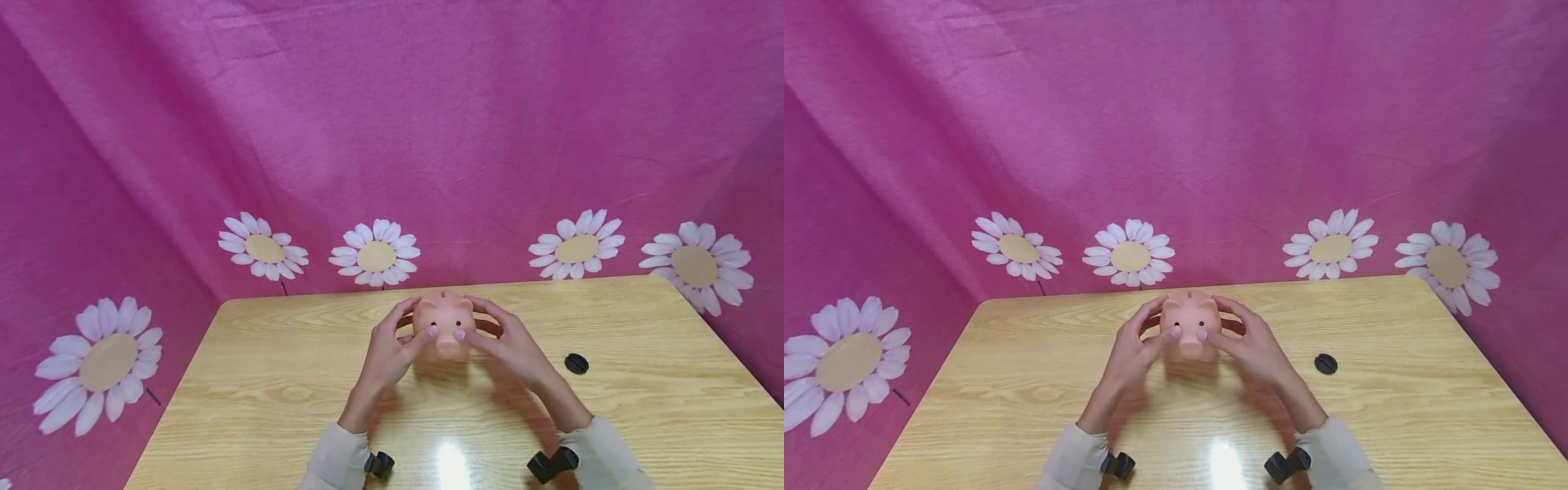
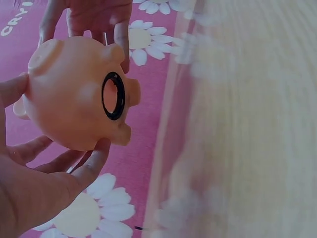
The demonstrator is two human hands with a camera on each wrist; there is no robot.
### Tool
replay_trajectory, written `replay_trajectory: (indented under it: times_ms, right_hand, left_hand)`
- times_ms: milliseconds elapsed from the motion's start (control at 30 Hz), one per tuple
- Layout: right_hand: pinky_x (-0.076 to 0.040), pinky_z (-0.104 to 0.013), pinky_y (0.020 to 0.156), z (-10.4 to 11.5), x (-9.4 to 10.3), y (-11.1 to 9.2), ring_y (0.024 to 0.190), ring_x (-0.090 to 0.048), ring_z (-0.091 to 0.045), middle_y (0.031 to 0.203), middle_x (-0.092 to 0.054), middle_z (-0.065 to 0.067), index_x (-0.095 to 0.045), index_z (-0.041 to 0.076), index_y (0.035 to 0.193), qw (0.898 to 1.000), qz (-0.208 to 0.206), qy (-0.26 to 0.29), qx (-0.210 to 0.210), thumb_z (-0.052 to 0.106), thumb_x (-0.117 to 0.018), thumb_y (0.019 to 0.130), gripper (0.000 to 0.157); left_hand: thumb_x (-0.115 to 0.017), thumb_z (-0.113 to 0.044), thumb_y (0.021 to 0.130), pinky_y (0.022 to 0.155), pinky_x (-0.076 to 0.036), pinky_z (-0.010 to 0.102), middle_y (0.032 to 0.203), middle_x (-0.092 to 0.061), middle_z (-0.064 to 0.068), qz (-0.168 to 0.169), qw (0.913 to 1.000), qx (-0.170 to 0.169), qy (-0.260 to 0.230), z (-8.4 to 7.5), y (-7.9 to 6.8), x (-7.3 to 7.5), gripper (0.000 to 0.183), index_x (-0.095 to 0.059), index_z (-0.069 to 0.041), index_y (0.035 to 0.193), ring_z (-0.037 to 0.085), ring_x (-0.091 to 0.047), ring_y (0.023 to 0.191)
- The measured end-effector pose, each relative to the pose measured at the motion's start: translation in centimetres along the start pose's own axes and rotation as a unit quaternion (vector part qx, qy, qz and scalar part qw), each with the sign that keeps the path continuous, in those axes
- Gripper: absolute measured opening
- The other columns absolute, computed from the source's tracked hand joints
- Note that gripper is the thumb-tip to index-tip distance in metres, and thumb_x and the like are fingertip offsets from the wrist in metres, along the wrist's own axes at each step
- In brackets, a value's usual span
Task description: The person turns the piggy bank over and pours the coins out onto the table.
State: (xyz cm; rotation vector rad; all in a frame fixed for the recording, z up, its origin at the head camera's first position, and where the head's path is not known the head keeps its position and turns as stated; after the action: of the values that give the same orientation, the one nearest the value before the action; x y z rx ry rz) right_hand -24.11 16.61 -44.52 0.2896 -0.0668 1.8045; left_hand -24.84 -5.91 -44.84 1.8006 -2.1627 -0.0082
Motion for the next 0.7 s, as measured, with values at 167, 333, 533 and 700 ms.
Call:
replay_trajectory:
  times_ms: [167,333,533,700]
  right_hand:
    - [-0.058,-0.023,0.099,0.1,-0.1,0.1,0.141,-0.059,-0.041,0.161,-0.05,-0.022,-0.048,0.005,0.16,1.0,-0.001,-0.01,0.019,0.015,-0.075,0.1,0.067]
    - [-0.059,-0.025,0.106,1.5,-0.1,-0.2,0.147,-0.054,-0.022,0.162,-0.048,-0.019,-0.049,0.004,0.159,0.986,-0.019,0.03,0.165,-0.008,-0.082,0.088,0.079]
    - [-0.059,-0.024,0.106,1.3,-0.1,0.0,0.141,-0.056,-0.003,0.154,-0.056,0.008,-0.051,0.002,0.157,0.98,-0.025,0.044,0.191,-0.015,-0.081,0.085,0.081]
    - [-0.06,-0.025,0.103,0.8,0.0,0.2,0.138,-0.059,-0.003,0.153,-0.057,0.009,-0.051,0.002,0.157,0.983,-0.026,0.045,0.173,-0.014,-0.081,0.085,0.079]
  left_hand:
    - [-0.079,-0.023,0.098,0.102,-0.063,0.047,0.153,-0.062,0.012,-0.009,0.9998,-0.019,0.005,0.3,-0.1,0.1,0.061,-0.057,-0.011,0.153,0.036,-0.062,0.136]
    - [-0.087,-0.002,0.087,0.112,-0.058,0.047,0.16,-0.054,0.015,-0.017,0.9876,-0.15,-0.043,-1.6,-0.5,0.9,0.075,-0.054,-0.006,0.155,0.037,-0.051,0.149]
    - [-0.087,-0.005,0.089,0.114,-0.056,0.04,0.162,-0.053,0.008,-0.006,0.9877,-0.152,-0.036,-1.7,-0.4,1.2,0.076,-0.054,-0.014,0.157,0.025,-0.051,0.149]
    - [-0.087,-0.007,0.089,0.114,-0.057,0.04,0.16,-0.055,0.005,-0.005,0.9917,-0.124,-0.036,-1.3,-0.2,1.0,0.076,-0.054,-0.017,0.157,0.027,-0.052,0.148]
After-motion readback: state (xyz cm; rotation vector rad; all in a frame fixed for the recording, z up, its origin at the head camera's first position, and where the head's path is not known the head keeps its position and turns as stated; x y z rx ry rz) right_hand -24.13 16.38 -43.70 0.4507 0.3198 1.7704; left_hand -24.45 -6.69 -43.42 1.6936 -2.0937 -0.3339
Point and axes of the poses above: each hand's wrist, its own y-axis towards the middle knuckle, its own x-axis out of the back of the hand, z = x × y, the point moved 3 cm from there along y, towards the middle knuckle
